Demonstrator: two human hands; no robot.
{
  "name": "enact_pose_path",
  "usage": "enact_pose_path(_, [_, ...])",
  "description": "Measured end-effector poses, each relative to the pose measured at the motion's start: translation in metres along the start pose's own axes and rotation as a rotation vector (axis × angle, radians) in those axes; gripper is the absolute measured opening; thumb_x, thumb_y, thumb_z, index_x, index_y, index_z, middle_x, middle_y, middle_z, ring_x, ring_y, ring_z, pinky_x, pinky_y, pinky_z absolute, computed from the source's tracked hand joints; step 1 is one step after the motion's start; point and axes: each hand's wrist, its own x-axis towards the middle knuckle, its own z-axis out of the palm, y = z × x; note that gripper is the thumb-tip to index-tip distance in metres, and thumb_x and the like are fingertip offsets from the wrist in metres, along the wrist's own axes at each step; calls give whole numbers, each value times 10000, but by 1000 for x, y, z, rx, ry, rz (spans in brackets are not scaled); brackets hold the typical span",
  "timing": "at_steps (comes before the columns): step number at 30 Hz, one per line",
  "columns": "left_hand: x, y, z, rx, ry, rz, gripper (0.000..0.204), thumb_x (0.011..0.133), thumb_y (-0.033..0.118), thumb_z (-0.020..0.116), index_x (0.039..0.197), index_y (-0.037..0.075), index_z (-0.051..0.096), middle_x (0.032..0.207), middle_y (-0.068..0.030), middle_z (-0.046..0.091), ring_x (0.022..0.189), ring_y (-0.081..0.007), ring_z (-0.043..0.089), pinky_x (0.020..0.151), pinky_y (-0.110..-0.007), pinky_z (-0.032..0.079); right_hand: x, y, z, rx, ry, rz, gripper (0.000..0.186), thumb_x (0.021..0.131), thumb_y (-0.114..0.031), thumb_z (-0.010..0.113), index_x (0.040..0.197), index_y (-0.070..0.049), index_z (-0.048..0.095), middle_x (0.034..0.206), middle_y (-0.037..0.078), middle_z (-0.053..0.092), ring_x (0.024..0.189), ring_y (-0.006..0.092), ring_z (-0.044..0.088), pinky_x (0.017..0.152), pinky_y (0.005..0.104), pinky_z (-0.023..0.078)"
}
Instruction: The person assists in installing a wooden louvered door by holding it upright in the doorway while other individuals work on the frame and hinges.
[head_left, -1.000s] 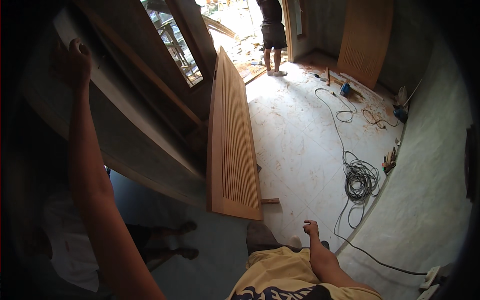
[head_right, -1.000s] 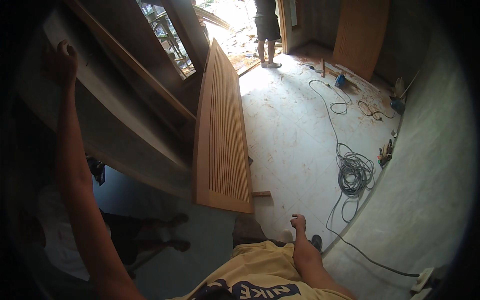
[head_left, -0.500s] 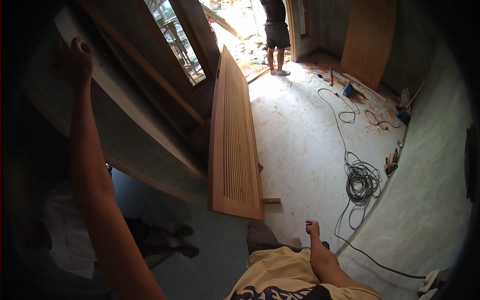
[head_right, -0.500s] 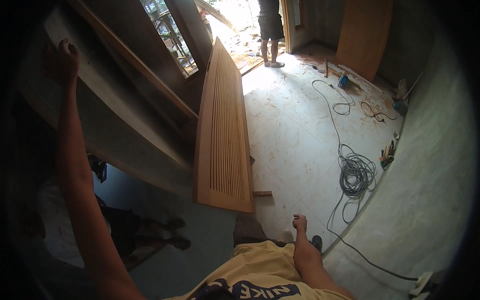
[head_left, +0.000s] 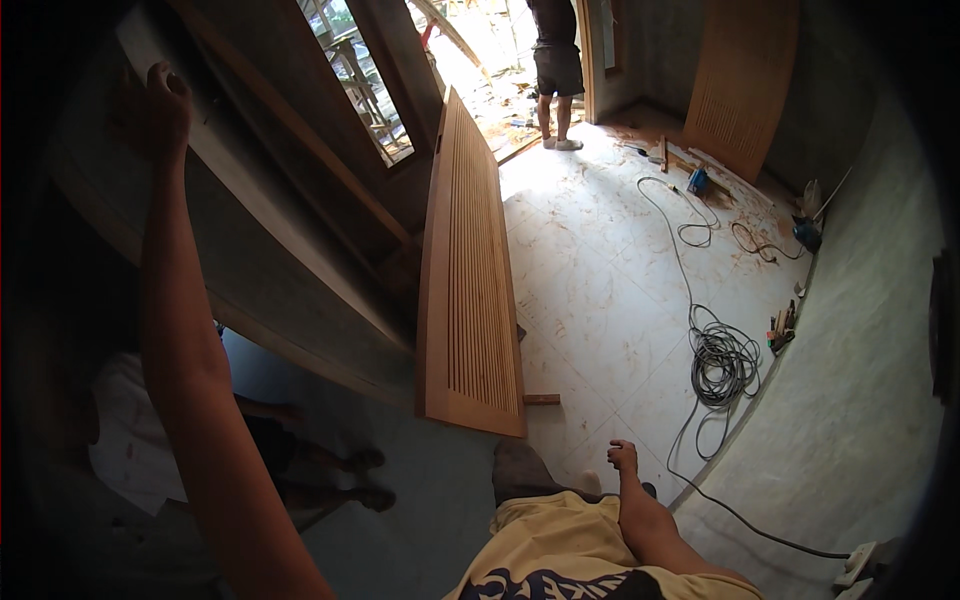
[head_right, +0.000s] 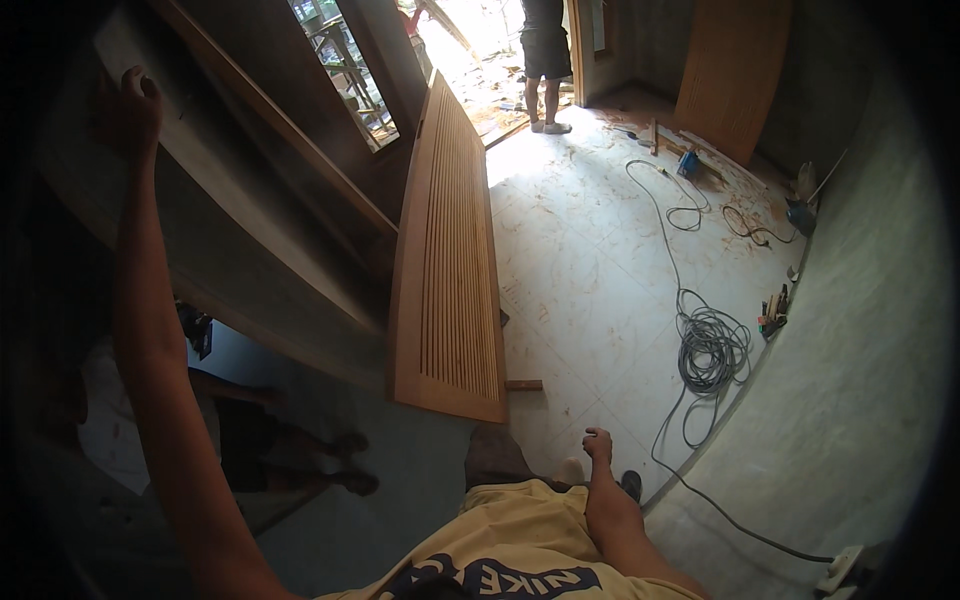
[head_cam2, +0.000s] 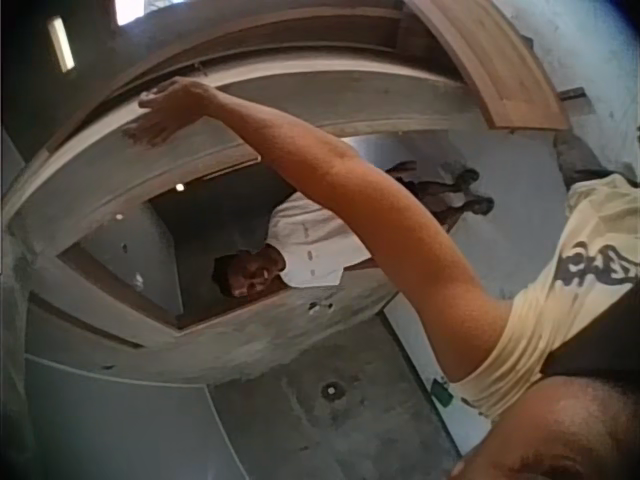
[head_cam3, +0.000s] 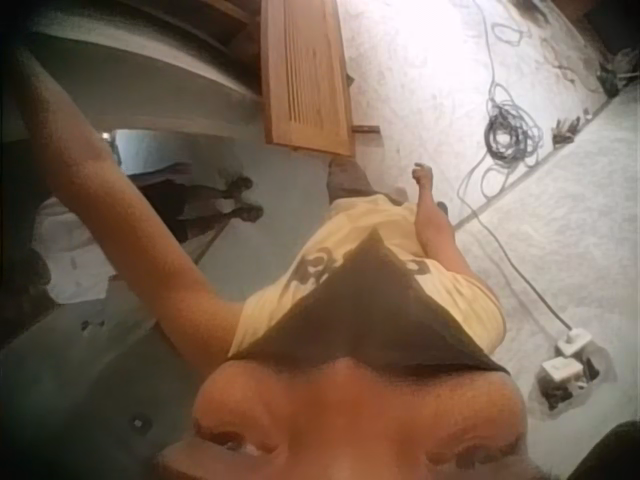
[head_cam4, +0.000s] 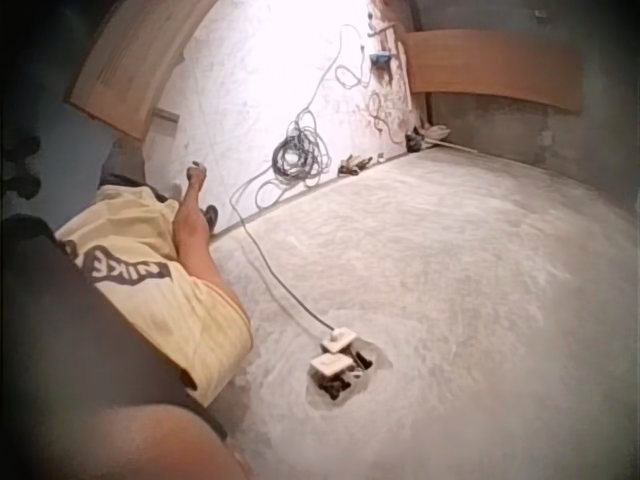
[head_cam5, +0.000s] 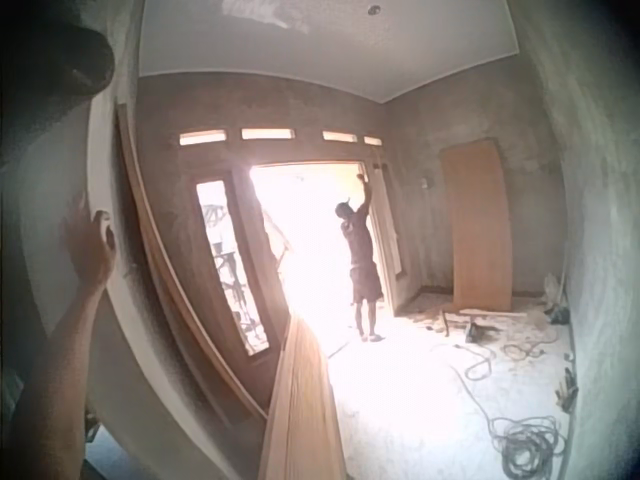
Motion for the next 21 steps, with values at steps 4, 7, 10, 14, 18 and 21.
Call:
enact_pose_path(4, [-1,-5,4,-5,23,13,228,837,378,583,1043,325,662,1278,-85,530,1199,-259,489,901,-527,385,-6,-4,1,31,-7,-6,419,676,-75,631,1091,-105,685,955,150,700,821,232,692,757,347,544])
enact_pose_path(7, [-4,-3,3,18,24,15,223,835,377,584,1036,331,666,1272,-81,534,1188,-257,497,901,-527,385,-20,-17,-5,22,-16,12,425,681,-71,635,1104,-94,677,920,159,702,779,227,695,716,341,549])
enact_pose_path(10, [-3,-4,3,25,5,19,221,835,380,581,1033,334,669,1265,-78,537,1183,-256,500,907,-533,378,-27,-23,-7,26,-15,-6,422,689,-70,638,1109,-87,673,882,160,703,737,223,693,678,338,548])
enact_pose_path(14, [-2,-4,3,28,14,28,222,838,384,577,1033,336,670,1266,-77,534,1189,-260,495,919,-544,365,-33,-29,-10,31,-29,0,421,697,-73,648,1117,-84,669,846,152,703,701,208,685,625,329,535])
enact_pose_path(18, [-3,-6,8,21,19,28,222,837,382,576,1031,331,670,1288,-78,523,1202,-265,485,920,-549,361,-34,-31,-11,56,-39,7,421,704,-79,651,1124,-80,663,818,145,701,669,196,676,583,322,524])
enact_pose_path(21, [-3,-1,9,-7,16,20,224,833,379,577,1031,329,668,1292,-76,524,1196,-265,490,908,-549,369,-34,-30,-14,64,-35,12,419,711,-78,646,1129,-74,658,822,138,701,656,188,671,561,318,519])
